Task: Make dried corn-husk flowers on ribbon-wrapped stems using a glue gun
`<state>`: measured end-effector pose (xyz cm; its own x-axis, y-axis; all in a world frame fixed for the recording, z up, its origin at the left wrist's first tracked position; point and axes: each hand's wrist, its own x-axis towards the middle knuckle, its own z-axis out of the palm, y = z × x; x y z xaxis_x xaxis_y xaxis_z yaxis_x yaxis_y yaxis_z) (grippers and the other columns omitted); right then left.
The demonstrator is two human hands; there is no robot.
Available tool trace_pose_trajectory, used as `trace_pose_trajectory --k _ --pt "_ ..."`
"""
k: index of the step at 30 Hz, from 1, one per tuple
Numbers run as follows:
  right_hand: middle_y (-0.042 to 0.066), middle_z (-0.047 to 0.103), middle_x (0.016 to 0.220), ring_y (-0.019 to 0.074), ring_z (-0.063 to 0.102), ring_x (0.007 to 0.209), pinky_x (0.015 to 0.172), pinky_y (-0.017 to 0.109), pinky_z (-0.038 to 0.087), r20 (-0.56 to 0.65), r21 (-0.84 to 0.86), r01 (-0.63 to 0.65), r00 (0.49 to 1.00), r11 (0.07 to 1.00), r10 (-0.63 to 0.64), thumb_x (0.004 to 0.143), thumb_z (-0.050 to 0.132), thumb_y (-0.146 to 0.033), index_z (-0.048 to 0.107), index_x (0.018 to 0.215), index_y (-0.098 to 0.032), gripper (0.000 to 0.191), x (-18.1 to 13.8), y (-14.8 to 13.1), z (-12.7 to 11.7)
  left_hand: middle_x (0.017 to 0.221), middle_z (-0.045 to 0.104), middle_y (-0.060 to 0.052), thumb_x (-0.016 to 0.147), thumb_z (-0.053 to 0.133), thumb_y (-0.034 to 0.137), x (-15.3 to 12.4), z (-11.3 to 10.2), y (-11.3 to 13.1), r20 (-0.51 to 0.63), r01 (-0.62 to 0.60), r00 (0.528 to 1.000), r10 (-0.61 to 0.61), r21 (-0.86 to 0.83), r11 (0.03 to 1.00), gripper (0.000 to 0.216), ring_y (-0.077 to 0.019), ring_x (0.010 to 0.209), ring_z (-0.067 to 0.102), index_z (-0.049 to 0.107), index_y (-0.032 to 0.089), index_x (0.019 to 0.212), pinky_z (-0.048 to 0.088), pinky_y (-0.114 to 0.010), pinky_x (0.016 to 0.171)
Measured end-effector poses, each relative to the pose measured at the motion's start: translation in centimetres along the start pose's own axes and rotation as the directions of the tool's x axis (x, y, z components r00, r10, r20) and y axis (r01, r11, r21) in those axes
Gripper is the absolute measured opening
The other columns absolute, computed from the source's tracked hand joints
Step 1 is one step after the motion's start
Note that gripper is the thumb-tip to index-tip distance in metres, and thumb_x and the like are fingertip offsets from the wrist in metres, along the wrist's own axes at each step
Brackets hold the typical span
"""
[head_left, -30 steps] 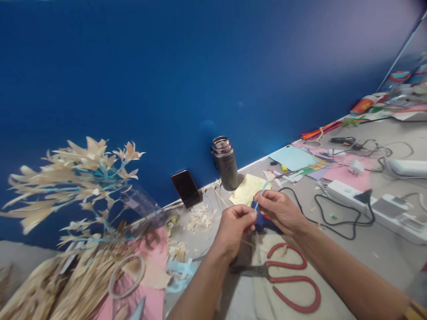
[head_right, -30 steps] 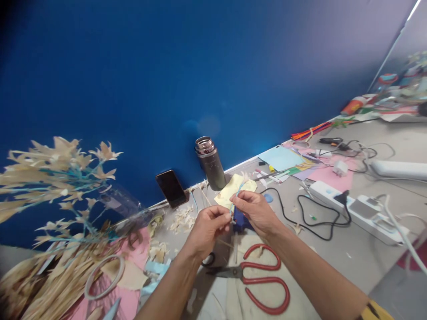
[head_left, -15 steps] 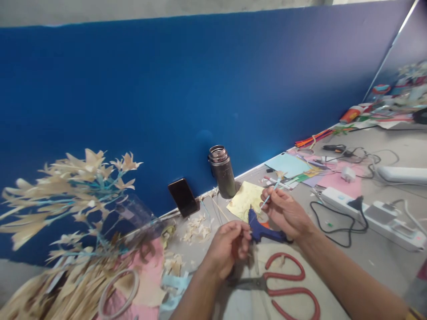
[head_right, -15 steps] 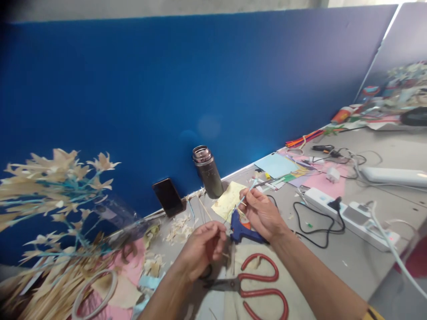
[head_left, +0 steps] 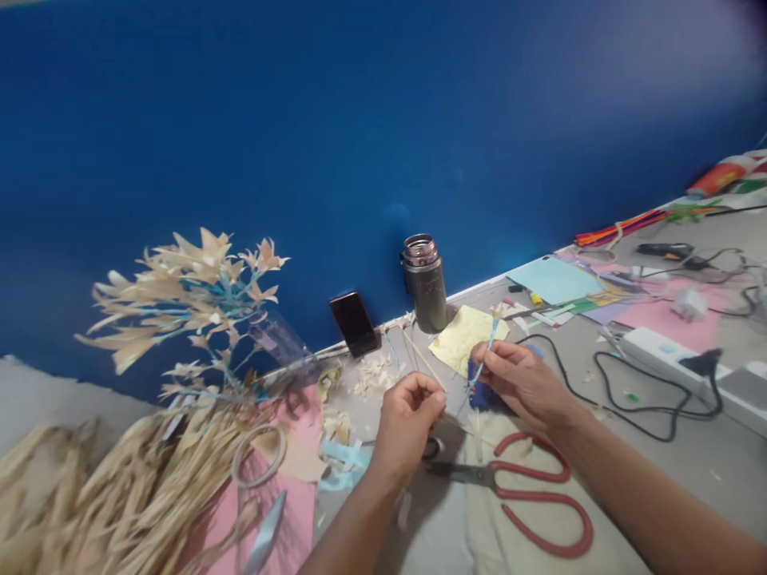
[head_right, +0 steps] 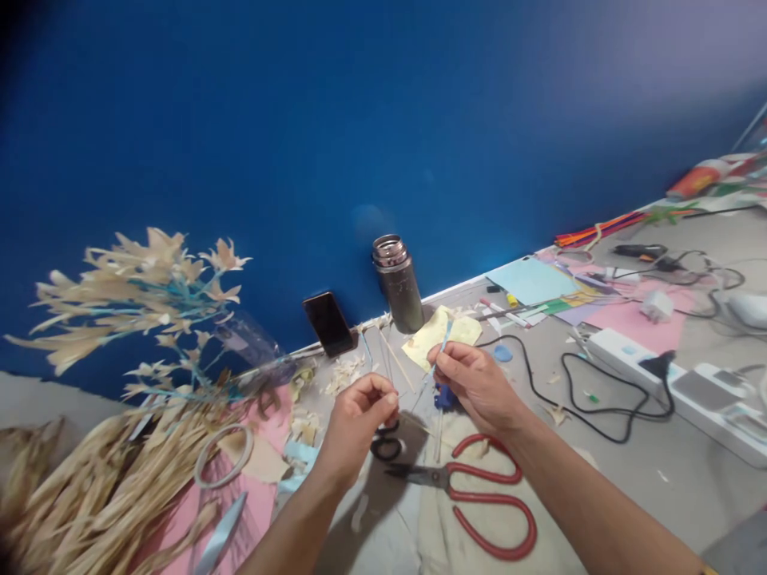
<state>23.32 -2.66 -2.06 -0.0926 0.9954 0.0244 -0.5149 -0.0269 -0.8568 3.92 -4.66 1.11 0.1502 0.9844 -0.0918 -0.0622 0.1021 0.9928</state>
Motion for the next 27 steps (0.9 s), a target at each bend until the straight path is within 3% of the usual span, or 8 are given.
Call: trace_pose_trajectory --k 6,8,11,13,16,21,23,27 --pt "-0.001 0.056 0.068 0.0132 0.047 0.063 0.059 0.027 0.038 0.016 -0.084 -0.055 0.998 0.995 0.056 0.072 0.084 -0.048 0.073 0.08 -0.02 0.031 -0.6 0.8 0.5 0.044 0.029 0.009 0.078 0.069 0.059 -0.4 0.1 -1.4 0.067 0.125 0.992 -0.112 -0.24 0.963 0.052 -0.0066 0.04 0.03 0.042 0.02 0.056 0.024 -0.022 0.046" --pt "-0.001 0.056 0.067 0.0123 0.046 0.062 0.058 0.026 0.035 0.015 -0.093 -0.071 0.997 0.993 0.072 0.074 0.083 -0.047 0.074 0.08 -0.019 0.03 -0.7 0.9 0.6 0.045 0.034 0.007 0.08 0.067 0.061 -0.7 0.2 -1.7 0.01 0.091 0.996 -0.091 -0.169 0.981 0.053 -0.0075 0.041 0.033 0.043 0.02 0.055 0.025 -0.023 0.046" --pt "-0.002 0.056 0.066 0.0119 0.044 0.06 0.057 0.026 0.033 0.006 -0.122 -0.085 0.996 0.989 0.087 0.075 0.083 -0.047 0.074 0.081 -0.019 0.031 -0.8 1.1 0.8 0.06 0.055 0.001 0.076 0.075 0.052 -1.1 0.4 -1.7 -0.105 -0.029 0.994 0.027 -0.022 0.999 0.037 -0.0117 0.058 0.047 0.065 0.017 0.073 0.035 -0.023 0.056" --pt "-0.002 0.057 0.066 0.0121 0.045 0.06 0.057 0.026 0.034 0.003 -0.157 -0.08 0.997 0.984 0.081 0.074 0.082 -0.049 0.073 0.08 -0.018 0.032 -0.8 1.1 0.9 0.07 0.061 -0.002 0.077 0.074 0.05 -1.4 0.6 -1.6 -0.081 -0.041 0.996 0.042 0.014 0.999 0.034 -0.0146 0.067 0.052 0.072 0.017 0.086 0.04 -0.025 0.063" --pt "0.0 0.059 0.068 0.0126 0.046 0.062 0.059 0.027 0.035 0.01 -0.22 -0.063 0.998 0.974 0.067 0.074 0.081 -0.051 0.073 0.076 -0.018 0.034 -0.9 1.0 1.1 0.076 0.063 -0.004 0.077 0.076 0.042 -1.7 1.1 -1.8 -0.044 -0.039 0.998 0.042 0.05 0.998 0.028 -0.0159 0.069 0.053 0.072 0.017 0.089 0.041 -0.026 0.066" --pt "-0.001 0.057 0.064 0.013 0.044 0.061 0.059 0.027 0.034 -0.016 -0.3 -0.055 0.998 0.952 0.053 0.073 0.08 -0.053 0.073 0.072 -0.019 0.035 -0.9 0.8 1.5 0.072 0.062 -0.001 0.068 0.079 0.02 -1.8 2.1 -2.1 -0.148 -0.121 0.977 0.156 0.224 0.967 0.013 -0.0165 0.07 0.054 0.069 0.02 0.076 0.039 -0.025 0.066" --pt "-0.001 0.056 0.062 0.0131 0.044 0.061 0.059 0.027 0.034 -0.019 -0.322 -0.054 0.999 0.945 0.05 0.073 0.08 -0.054 0.072 0.071 -0.019 0.035 -0.9 0.8 1.4 0.068 0.062 -0.001 0.073 0.073 0.02 -1.8 2.2 -1.9 -0.143 -0.106 0.979 0.144 0.247 0.963 0.006 -0.0156 0.066 0.052 0.068 0.019 0.07 0.037 -0.025 0.064" --pt "-0.001 0.057 0.064 0.0128 0.045 0.062 0.06 0.028 0.035 0.01 -0.353 -0.041 0.999 0.935 0.048 0.076 0.078 -0.054 0.073 0.073 -0.019 0.035 -0.9 0.8 1.0 0.061 0.057 0.001 0.078 0.068 0.024 -1.6 2.0 -1.6 -0.09 -0.031 0.995 0.048 0.178 0.983 0.014 -0.013 0.059 0.046 0.064 0.018 0.066 0.034 -0.024 0.057"
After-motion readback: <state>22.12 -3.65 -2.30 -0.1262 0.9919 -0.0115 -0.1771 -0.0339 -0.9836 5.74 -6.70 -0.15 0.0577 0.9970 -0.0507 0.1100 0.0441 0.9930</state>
